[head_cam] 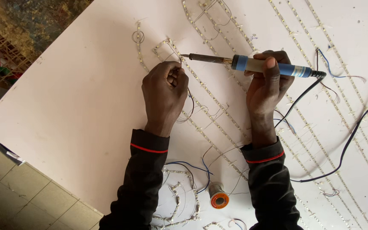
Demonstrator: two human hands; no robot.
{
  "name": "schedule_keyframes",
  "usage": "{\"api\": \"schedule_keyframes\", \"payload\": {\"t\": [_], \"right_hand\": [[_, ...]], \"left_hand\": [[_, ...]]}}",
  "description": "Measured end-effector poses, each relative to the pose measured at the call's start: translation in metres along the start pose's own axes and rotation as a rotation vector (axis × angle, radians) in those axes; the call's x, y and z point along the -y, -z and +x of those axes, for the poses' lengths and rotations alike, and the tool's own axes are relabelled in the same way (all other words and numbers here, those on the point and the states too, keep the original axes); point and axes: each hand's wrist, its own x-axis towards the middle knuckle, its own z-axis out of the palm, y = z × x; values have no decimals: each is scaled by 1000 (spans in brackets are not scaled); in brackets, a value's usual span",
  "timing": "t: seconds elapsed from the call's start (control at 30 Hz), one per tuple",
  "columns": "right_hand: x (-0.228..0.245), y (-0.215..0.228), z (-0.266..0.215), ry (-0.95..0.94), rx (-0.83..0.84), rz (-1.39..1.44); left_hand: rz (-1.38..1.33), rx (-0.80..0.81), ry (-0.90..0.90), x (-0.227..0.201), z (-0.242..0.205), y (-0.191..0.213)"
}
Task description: The person uses a soldering iron to attach wires to LED strips laid out on a white board. They repeatedly pick up solder wire, apply it to the joints, and move the strips to different positions on the board while continuing to solder.
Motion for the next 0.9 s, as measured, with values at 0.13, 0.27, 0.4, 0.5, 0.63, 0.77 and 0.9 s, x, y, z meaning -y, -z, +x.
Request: {"api": "schedule_keyframes", "payload": {"t": [0.13,0.27,0.4,0.5,0.63,0.77,0.9], "right_hand": [[0,0,0,-2,-5,1],[1,-1,0,-3,-8,12],[-2,2,1,-1,-8,23],[-2,1,2,4,-16,30],[1,1,1,2,-9,7],[-2,4,2,-11,-31,19],[2,3,2,-10,-32,4]], "left_hand": [[12,-7,-11,2,0,0],[25,3,-19,1,1,1],[3,-14,-38,1,0,1],[15,-4,-35,1,1,1],[13,8,-23,0,2,2],[23,13,-24,0,2,2],[16,20,-20,1,3,2]]}}
